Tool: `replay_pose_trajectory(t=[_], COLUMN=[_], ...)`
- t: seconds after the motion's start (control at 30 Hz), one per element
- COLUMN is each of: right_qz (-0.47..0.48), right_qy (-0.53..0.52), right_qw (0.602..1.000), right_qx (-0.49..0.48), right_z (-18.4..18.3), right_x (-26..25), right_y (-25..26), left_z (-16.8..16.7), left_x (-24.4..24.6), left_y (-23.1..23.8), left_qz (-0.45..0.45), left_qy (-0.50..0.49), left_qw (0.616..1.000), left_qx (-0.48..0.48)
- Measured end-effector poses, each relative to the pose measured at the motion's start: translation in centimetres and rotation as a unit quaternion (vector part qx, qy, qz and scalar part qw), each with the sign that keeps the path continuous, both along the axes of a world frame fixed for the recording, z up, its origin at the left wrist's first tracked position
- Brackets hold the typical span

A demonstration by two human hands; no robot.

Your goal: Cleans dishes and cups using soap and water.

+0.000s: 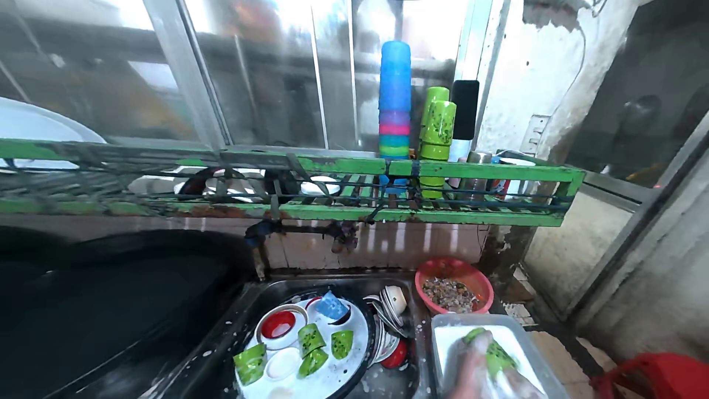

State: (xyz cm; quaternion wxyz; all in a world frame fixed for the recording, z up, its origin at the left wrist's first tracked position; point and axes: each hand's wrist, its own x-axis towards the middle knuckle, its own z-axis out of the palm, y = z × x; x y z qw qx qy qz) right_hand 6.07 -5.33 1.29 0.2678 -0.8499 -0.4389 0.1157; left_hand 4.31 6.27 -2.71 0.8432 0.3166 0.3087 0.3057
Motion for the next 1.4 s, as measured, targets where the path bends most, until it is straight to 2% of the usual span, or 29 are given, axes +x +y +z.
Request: replay_pose_trajectory(t=[0.1,0.17,0.2,0.23,0.3,0.37,0.43,0.6,0.63,0.7,0.77,0.83,0.9,0.97,1.0,1.07,1.1,1.17,1.2,1.3,1.37,1.4], right_qz=[-0.054,-0.098,-0.096,-0.083,-0.105,-0.159,-0.189,-0.099,-0.107,-0.161,-0.176,-0.172,-0.146,-0.072,-0.038,-0.017,-0.039,-0.083,-0.075,0.007,0.048,0.064], right_qy=[0.108,0.115,0.116,0.123,0.113,0.141,0.160,-0.019,-0.009,0.093,0.172,0.168,0.111,0.094,0.103,0.124,0.138,0.161,0.150,0.064,0.002,-0.017], right_qw=[0.993,0.980,0.970,0.965,0.972,0.968,0.961,0.982,0.979,0.964,0.939,0.933,0.954,0.978,0.987,0.991,0.989,0.983,0.985,0.998,0.998,0.994], right_qx=[-0.019,0.129,0.190,0.216,0.178,0.135,0.121,0.161,0.175,0.190,0.239,0.267,0.237,0.169,0.121,0.046,0.020,0.017,0.037,0.002,-0.047,-0.086], right_z=[3.0,-0.5,-1.8,-1.7,-0.1,0.1,-0.4,-1.0,-1.1,-0.6,-0.6,-0.4,0.4,0.3,0.0,-1.4,-2.3,-3.5,-4.1,-5.2,-6.1,-6.2], right_x=[0.8,3.8,5.2,5.7,5.2,6.2,6.4,0.5,0.9,3.4,5.5,5.0,2.9,1.2,0.7,1.2,1.9,3.1,3.6,4.4,4.3,4.0], right_y=[-0.9,-2.1,-2.4,-2.3,-1.1,-0.4,-0.1,0.0,0.3,0.8,0.8,1.1,1.4,0.2,-0.8,-3.1,-4.1,-5.7,-6.4,-7.1,-6.9,-6.6], left_z=[0.7,0.9,1.3,1.9,3.2,3.6,3.4,3.5,3.7,4.2,4.2,4.7,5.0,3.6,2.7,2.0,1.7,1.5,1.5,2.8,3.2,2.9], left_x=[-0.6,-1.2,-1.4,-1.6,-1.9,-2.0,-2.2,-2.9,-3.1,-3.4,-3.3,-3.2,-3.4,-4.5,-5.4,-8.3,-10.0,-12.9,-13.4,-9.7,-4.7,-2.1], left_y=[3.6,3.5,2.5,1.0,-1.9,-3.2,-3.1,-0.1,-0.2,-1.3,-2.2,-1.6,0.7,4.2,6.4,10.6,12.6,15.9,16.7,14.2,9.3,6.5], left_qz=[-0.016,-0.078,-0.113,-0.151,-0.229,-0.272,-0.284,-0.317,-0.320,-0.305,-0.275,-0.264,-0.240,-0.160,-0.115,-0.062,-0.053,-0.043,-0.031,-0.032,-0.102,-0.160], left_qy=[0.032,0.093,0.133,0.179,0.269,0.317,0.329,0.360,0.352,0.319,0.289,0.294,0.327,0.371,0.398,0.464,0.504,0.578,0.597,0.550,0.449,0.405], left_qw=[0.999,0.979,0.949,0.901,0.783,0.700,0.659,0.643,0.638,0.639,0.645,0.650,0.669,0.698,0.697,0.671,0.654,0.622,0.614,0.609,0.618,0.607], left_qx=[0.029,0.162,0.262,0.365,0.512,0.579,0.614,0.597,0.605,0.630,0.651,0.649,0.623,0.591,0.585,0.575,0.562,0.526,0.516,0.571,0.637,0.665])
